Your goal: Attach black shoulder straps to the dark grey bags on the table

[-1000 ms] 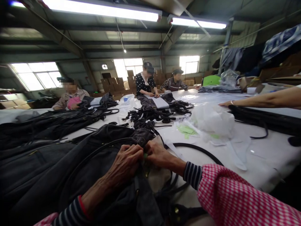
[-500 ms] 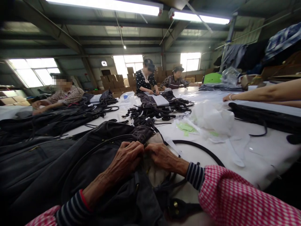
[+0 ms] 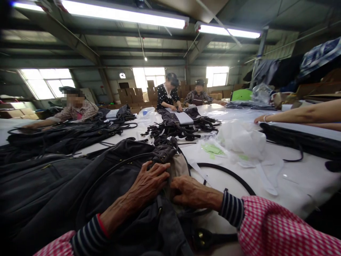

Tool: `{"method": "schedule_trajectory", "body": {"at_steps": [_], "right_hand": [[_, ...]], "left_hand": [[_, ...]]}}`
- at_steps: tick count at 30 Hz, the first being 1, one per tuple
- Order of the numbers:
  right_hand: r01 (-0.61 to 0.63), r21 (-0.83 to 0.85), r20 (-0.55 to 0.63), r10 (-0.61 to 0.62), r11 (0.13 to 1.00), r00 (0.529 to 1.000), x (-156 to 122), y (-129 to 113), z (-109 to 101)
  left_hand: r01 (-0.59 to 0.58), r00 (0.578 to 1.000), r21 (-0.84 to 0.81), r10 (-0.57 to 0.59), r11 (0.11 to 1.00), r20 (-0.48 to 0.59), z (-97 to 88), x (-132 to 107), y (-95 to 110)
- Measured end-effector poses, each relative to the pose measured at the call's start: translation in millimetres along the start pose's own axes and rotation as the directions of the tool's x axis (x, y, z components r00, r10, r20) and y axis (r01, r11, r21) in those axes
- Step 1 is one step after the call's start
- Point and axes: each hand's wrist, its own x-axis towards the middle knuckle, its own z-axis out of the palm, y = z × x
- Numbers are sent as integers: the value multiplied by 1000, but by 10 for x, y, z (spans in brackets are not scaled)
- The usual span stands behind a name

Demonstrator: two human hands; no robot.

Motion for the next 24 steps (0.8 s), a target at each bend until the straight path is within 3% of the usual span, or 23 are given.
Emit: {"method": "schedule_trajectory", "body": {"at_steps": [3, 6, 9, 12, 17, 21, 22, 24], "right_hand": [[-52, -94, -49, 48, 994, 998, 39, 20, 11], [-122, -289, -197, 66, 949, 978, 212, 119, 80], [-222, -369, -387, 68, 903, 920, 490, 306, 192], [-224, -304, -517, 37, 926, 855, 715, 518, 287], [-76, -97, -625, -1, 992, 781, 729, 681, 368], [6, 62, -671, 37, 998, 741, 645, 698, 347], [23, 90, -678, 44, 996, 734, 638, 705, 339], [11, 145, -673, 91, 989, 734, 636, 714, 331]], "left_hand": [[-15, 1000, 74, 17, 997, -16, -19, 27, 11], [43, 999, 179, -40, 983, -20, -24, 78, -25], [138, 984, 252, -102, 958, -149, 29, 132, -140], [102, 974, 330, -26, 938, -226, 143, 212, -271], [-80, 972, 559, 188, 825, -138, 312, 345, -212], [-262, 918, 565, 383, 782, -105, 280, 388, -116], [-286, 910, 556, 402, 781, -96, 250, 390, -121], [-276, 947, 460, 321, 844, -21, 183, 390, -161]]}}
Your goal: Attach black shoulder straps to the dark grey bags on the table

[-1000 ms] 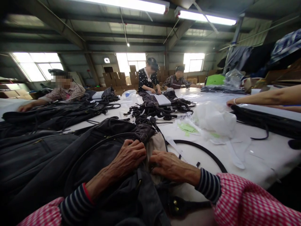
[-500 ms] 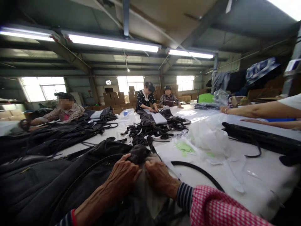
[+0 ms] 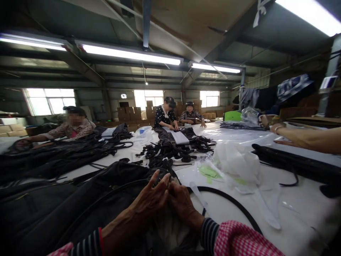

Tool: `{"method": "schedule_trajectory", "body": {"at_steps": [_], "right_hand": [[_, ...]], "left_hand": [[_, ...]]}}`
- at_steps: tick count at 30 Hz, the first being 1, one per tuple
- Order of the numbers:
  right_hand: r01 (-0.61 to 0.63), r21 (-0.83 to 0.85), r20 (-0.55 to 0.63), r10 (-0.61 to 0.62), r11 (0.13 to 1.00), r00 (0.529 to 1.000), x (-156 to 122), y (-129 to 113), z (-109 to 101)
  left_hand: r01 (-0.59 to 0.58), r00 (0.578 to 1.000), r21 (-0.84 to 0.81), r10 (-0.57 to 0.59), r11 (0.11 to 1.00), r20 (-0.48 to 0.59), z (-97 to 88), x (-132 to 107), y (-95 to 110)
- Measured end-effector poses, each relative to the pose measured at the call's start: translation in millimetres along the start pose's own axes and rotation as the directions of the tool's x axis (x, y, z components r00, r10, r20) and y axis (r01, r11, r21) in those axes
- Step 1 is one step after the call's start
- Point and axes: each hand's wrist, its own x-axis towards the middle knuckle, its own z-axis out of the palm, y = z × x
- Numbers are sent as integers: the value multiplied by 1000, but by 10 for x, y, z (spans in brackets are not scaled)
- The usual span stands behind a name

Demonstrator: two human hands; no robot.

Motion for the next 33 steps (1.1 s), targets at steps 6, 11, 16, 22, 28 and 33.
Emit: {"method": "schedule_trajectory", "body": {"at_steps": [6, 11, 16, 22, 28, 33], "right_hand": [[-32, -77, -10, 31, 997, 999, 27, -83, -18], [13, -113, -3, -14, 994, 1000, 74, -170, -40], [-39, -100, 67, 46, 994, 997, 85, -234, -132], [-146, -314, 64, 174, 938, 983, 114, -206, -906], [-174, -540, 187, 319, 823, 929, -159, -37, -1292], [-103, -588, 158, 238, 803, 958, -293, 35, -1232]], "left_hand": [[416, 879, -347, -274, 841, 389, -106, 45, -216], [550, 821, -364, -407, 752, 399, -93, 147, -247], [570, 814, -374, -440, 732, 380, -8, 163, -176], [505, 855, -389, -387, 770, 345, -10, 180, -141], [468, 875, -370, -363, 802, 321, 15, 187, -127], [457, 887, -362, -387, 812, 251, 5, 179, -114]]}}
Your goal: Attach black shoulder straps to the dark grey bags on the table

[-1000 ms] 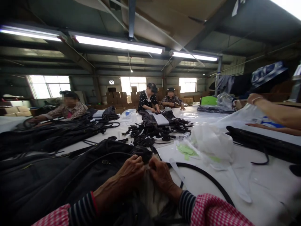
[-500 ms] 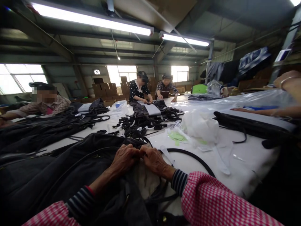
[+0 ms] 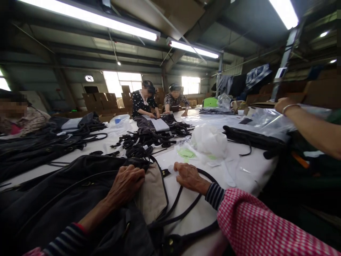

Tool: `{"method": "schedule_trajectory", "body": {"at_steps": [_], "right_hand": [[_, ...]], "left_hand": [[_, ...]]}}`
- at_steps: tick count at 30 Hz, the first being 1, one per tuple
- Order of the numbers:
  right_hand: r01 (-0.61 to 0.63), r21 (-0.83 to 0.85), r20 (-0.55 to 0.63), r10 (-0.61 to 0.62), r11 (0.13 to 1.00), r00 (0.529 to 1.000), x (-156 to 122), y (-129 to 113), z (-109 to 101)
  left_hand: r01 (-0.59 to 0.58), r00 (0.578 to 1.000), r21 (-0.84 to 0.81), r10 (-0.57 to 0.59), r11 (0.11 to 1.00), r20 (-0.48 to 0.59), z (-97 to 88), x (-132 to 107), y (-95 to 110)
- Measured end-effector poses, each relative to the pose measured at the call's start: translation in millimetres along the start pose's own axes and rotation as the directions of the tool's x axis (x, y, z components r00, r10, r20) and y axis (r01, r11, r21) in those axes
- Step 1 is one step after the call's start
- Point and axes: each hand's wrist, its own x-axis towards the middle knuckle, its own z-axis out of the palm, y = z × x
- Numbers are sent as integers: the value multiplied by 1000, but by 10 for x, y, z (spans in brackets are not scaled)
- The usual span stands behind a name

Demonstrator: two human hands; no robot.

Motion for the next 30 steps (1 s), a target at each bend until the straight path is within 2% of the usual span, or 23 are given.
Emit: {"method": "schedule_trajectory", "body": {"at_steps": [4, 9, 14, 16, 19, 23, 30], "right_hand": [[-35, 5, -46, 35, 999, 998, 93, 73, -63], [-85, 65, -111, 92, 994, 989, 409, 203, -158], [-181, 30, -181, 183, 983, 966, 507, 666, -518], [-233, -7, -170, 229, 972, 959, 469, 872, -703], [-253, -44, -83, 249, 966, 965, 387, 1057, -925], [-228, -54, 11, 229, 972, 973, 216, 1109, -1132], [-252, -106, 65, 259, 962, 964, -298, 1251, -1385]], "left_hand": [[-13, 999, 8, 13, 1000, -49, 11, -7, -17], [-5, 1000, 13, 5, 1000, 7, 10, 13, -56], [14, 999, 14, -15, 1000, 37, -13, 30, -43], [16, 999, 22, -17, 1000, 42, -9, 29, -36], [17, 999, 26, -18, 1000, 45, 5, 27, -44], [7, 999, 27, -9, 1000, 45, 18, 39, -77], [-8, 999, 47, 6, 999, 44, 20, 52, -104]]}}
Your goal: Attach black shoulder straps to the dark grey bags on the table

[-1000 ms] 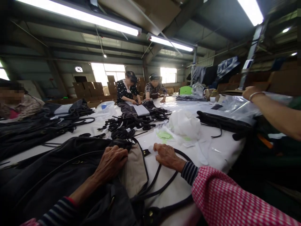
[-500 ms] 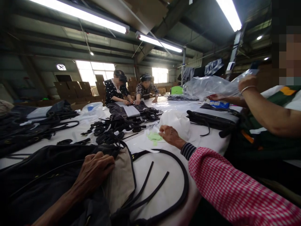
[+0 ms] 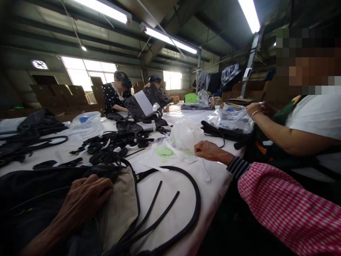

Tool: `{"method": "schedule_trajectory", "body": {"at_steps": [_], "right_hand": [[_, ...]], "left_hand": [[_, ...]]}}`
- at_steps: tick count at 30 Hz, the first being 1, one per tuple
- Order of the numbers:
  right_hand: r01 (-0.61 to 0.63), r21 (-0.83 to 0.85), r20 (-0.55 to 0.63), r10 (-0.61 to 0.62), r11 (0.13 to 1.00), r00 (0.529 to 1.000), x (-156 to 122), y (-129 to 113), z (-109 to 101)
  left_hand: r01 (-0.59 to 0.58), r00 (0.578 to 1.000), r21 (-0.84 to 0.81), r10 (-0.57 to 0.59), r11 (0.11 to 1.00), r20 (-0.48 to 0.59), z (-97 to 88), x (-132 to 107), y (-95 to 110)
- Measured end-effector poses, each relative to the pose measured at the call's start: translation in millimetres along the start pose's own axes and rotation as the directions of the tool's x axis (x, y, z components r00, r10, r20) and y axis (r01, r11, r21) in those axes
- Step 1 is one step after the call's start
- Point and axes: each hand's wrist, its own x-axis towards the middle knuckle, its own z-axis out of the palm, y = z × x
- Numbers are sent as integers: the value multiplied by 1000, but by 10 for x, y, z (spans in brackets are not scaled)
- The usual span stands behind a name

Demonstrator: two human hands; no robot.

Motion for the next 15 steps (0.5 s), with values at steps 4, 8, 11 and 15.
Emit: {"method": "schedule_trajectory", "body": {"at_steps": [4, 8, 11, 15], "right_hand": [[71, -118, 17, -69, 990, 997, -310, 128, 78], [251, -273, 86, -237, 929, 968, -552, 138, 280], [353, -347, 125, -331, 869, 935, -595, 116, 416], [372, -356, 98, -362, 857, 927, -494, 131, 512]], "left_hand": [[1, 1000, 2, -1, 1000, -15, 8, -1, -7], [1, 1000, 16, -1, 1000, 9, -5, 15, 8], [3, 1000, 29, -4, 1000, 25, -15, 19, 22], [20, 1000, 29, -20, 999, 9, 1, 0, 37]]}}
